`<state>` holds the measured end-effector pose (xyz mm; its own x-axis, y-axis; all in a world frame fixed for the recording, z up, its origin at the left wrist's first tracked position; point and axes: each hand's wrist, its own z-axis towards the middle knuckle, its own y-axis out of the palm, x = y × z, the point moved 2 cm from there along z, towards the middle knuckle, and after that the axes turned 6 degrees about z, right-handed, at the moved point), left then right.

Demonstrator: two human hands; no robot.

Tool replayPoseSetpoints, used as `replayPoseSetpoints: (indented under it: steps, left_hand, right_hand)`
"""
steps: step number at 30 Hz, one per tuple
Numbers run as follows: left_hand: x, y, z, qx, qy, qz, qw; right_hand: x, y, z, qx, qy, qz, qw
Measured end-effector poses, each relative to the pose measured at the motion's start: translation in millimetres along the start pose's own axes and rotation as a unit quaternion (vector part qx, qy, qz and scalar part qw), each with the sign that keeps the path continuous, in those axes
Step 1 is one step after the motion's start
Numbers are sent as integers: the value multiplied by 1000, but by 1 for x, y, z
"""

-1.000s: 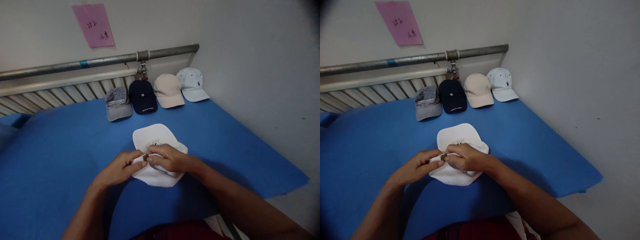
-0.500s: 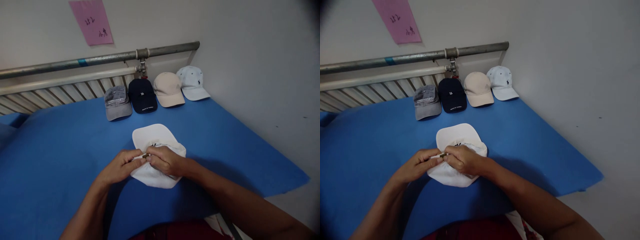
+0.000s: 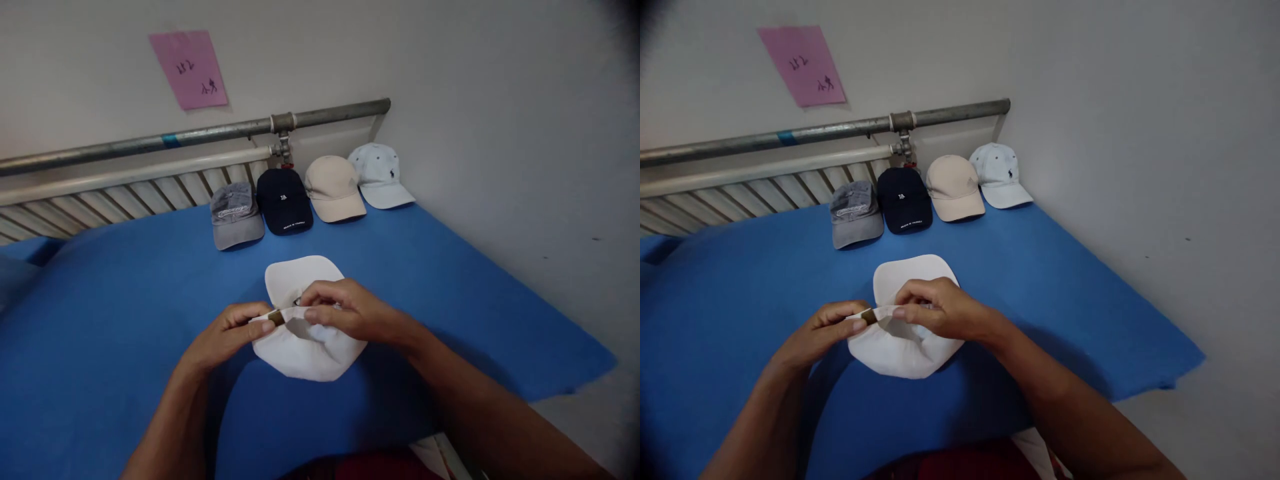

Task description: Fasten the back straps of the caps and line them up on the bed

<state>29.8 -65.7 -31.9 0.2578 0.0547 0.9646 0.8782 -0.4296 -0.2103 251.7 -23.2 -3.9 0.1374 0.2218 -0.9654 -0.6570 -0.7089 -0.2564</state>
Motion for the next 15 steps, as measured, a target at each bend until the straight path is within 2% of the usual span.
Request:
replayPoseSetpoints:
  steps: [3, 6, 9, 12, 15]
  left_hand:
    - [1, -13, -6, 22, 81, 19, 996]
    - [2, -25, -9, 84, 152, 33, 984]
    - [-1, -33, -13, 141, 173, 24, 975]
    - [-5, -35, -20, 170, 164, -29, 971]
    - [-3, -28, -29, 134, 167, -109, 971]
  right_hand:
    - [-4, -19, -6, 12, -7, -37, 999]
    - [4, -32, -6, -41, 19, -56, 997]
    - [11, -37, -5, -84, 30, -36, 995]
    - [10, -36, -6, -77, 26, 52, 995]
    - [6, -29, -10, -39, 6, 210, 977]
